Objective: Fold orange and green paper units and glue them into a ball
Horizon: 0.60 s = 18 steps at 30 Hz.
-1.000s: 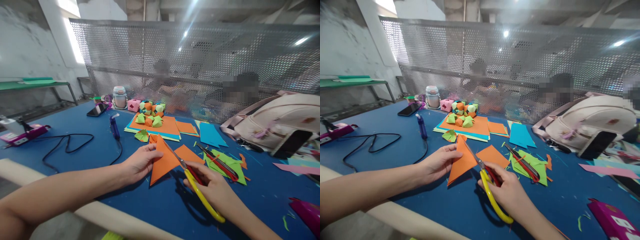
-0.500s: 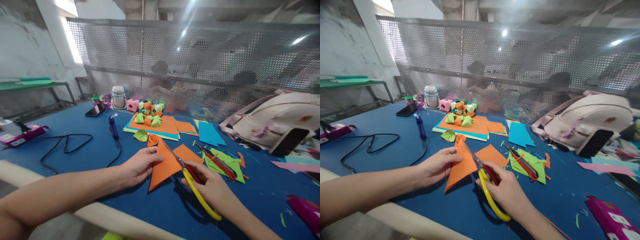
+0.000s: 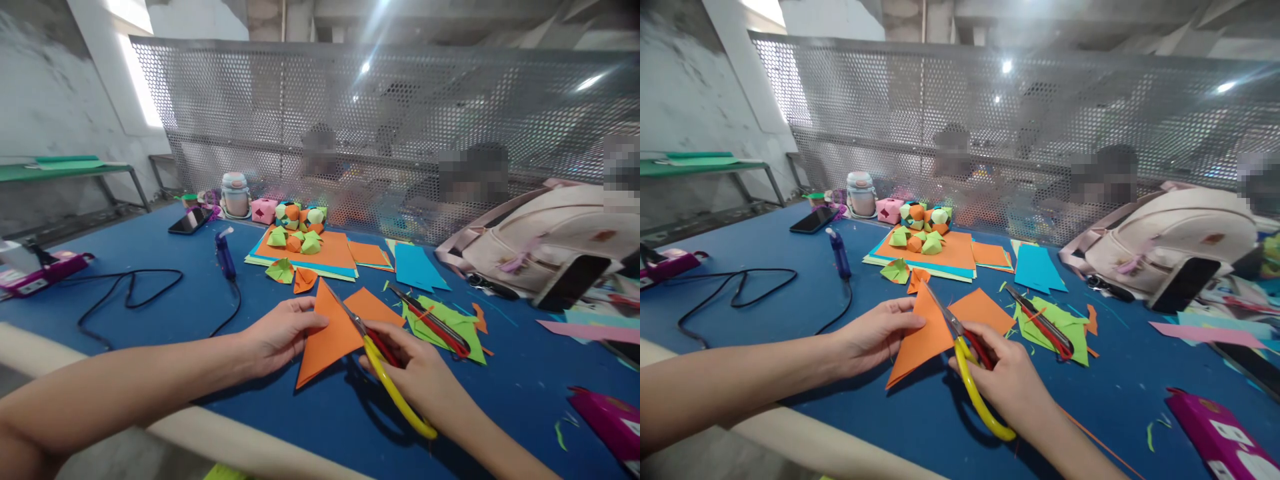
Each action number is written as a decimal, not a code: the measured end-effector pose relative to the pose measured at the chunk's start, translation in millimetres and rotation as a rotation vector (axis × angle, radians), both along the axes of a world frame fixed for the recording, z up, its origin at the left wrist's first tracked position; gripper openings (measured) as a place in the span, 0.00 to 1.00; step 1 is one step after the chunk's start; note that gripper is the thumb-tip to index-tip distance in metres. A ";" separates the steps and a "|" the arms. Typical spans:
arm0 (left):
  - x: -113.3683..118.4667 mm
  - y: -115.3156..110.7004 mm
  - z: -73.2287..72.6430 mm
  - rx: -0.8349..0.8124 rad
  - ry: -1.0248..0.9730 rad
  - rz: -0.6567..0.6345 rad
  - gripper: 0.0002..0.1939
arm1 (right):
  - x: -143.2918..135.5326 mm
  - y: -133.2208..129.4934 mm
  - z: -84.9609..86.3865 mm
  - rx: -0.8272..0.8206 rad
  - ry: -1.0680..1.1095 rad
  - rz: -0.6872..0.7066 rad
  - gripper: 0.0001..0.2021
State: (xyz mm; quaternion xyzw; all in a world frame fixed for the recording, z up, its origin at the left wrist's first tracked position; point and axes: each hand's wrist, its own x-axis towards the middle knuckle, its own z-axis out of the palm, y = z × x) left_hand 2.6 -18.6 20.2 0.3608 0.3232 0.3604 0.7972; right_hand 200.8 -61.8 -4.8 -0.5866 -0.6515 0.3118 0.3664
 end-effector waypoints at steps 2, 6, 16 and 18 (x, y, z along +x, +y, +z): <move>-0.2 -0.1 -0.1 0.004 0.000 -0.006 0.11 | 0.5 -0.4 -1.0 0.005 0.007 0.007 0.21; -0.6 -1.0 -0.2 0.007 -0.002 -0.024 0.12 | 1.1 -0.8 -2.1 -0.004 -0.010 0.022 0.21; 0.1 2.0 0.5 -0.005 0.005 -0.020 0.12 | 6.1 1.4 -1.6 -0.004 0.093 -0.035 0.23; -0.5 6.4 0.3 0.010 -0.008 0.034 0.11 | 8.2 2.5 1.7 0.013 0.139 -0.063 0.24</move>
